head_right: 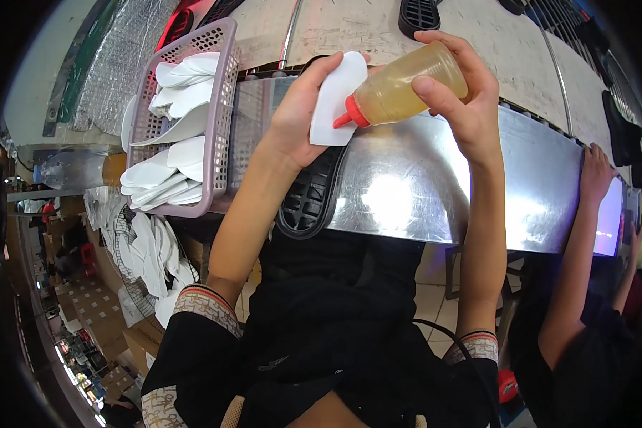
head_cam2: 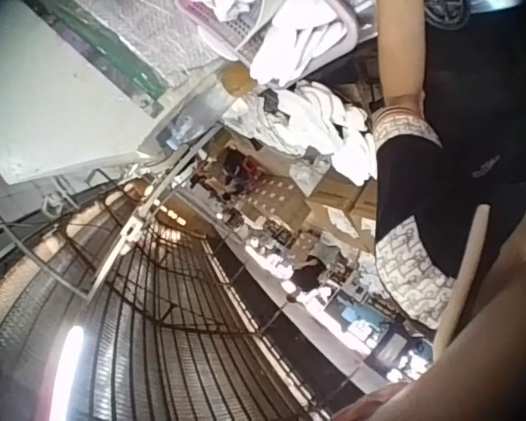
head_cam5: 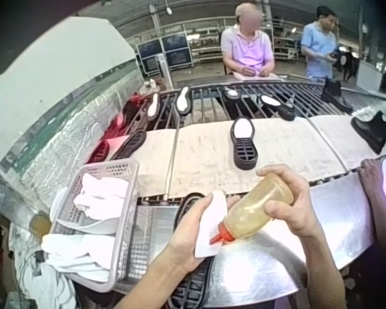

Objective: Applying glue and insoles to shoe outsoles on an assembly line.

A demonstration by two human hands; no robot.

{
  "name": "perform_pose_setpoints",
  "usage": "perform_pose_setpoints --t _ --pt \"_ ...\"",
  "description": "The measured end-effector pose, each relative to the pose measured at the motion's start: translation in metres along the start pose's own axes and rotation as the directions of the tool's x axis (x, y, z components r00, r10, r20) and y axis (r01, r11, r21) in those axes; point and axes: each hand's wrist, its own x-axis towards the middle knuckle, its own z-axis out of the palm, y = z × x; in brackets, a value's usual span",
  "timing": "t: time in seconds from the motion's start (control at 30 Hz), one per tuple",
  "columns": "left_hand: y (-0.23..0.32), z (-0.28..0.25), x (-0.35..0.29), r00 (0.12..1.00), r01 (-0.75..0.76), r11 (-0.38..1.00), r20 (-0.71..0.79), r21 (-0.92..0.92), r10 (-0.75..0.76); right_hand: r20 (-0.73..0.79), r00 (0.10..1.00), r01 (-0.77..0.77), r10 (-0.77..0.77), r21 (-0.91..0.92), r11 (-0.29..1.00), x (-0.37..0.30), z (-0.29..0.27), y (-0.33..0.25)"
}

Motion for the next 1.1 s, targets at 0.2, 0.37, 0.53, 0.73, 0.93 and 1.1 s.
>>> perform_pose_setpoints --t 0.2,0.37,0.53,0.73,0.93,1.1 --pt "-0.007 0.001 -0.001 0.998 0.046 0.990 0.040 0.132 -0.051 -0.092 0.992 -0.095 0.092 -0.030 0.995 0.000 -0.005 0.002" --pt "-0.010 0.006 -0.014 0.997 0.054 0.987 0.040 0.152 -0.060 -0.300 0.953 0.023 -0.026 -0.017 1.000 0.005 -0.015 0.007" --pt "-0.003 0.012 -0.028 0.984 -0.008 0.999 0.177 0.035 0.001 -0.557 0.830 -0.082 -0.028 -0.172 0.982 0.014 -0.031 0.028" --pt "0.024 -0.005 -0.018 0.844 -0.417 0.522 0.104 0.744 0.526 -0.496 0.736 -0.180 0.461 0.513 0.839 0.014 -0.062 0.064" --pt "0.019 -0.015 0.005 0.725 -0.099 -0.410 0.348 0.907 0.594 -0.435 0.780 -0.167 0.450 0.548 0.819 0.014 -0.052 0.063" --pt "0.016 -0.016 0.017 0.804 0.102 -0.456 0.197 0.884 0.562 -0.439 0.758 -0.193 0.482 0.555 0.809 0.014 -0.052 0.066"
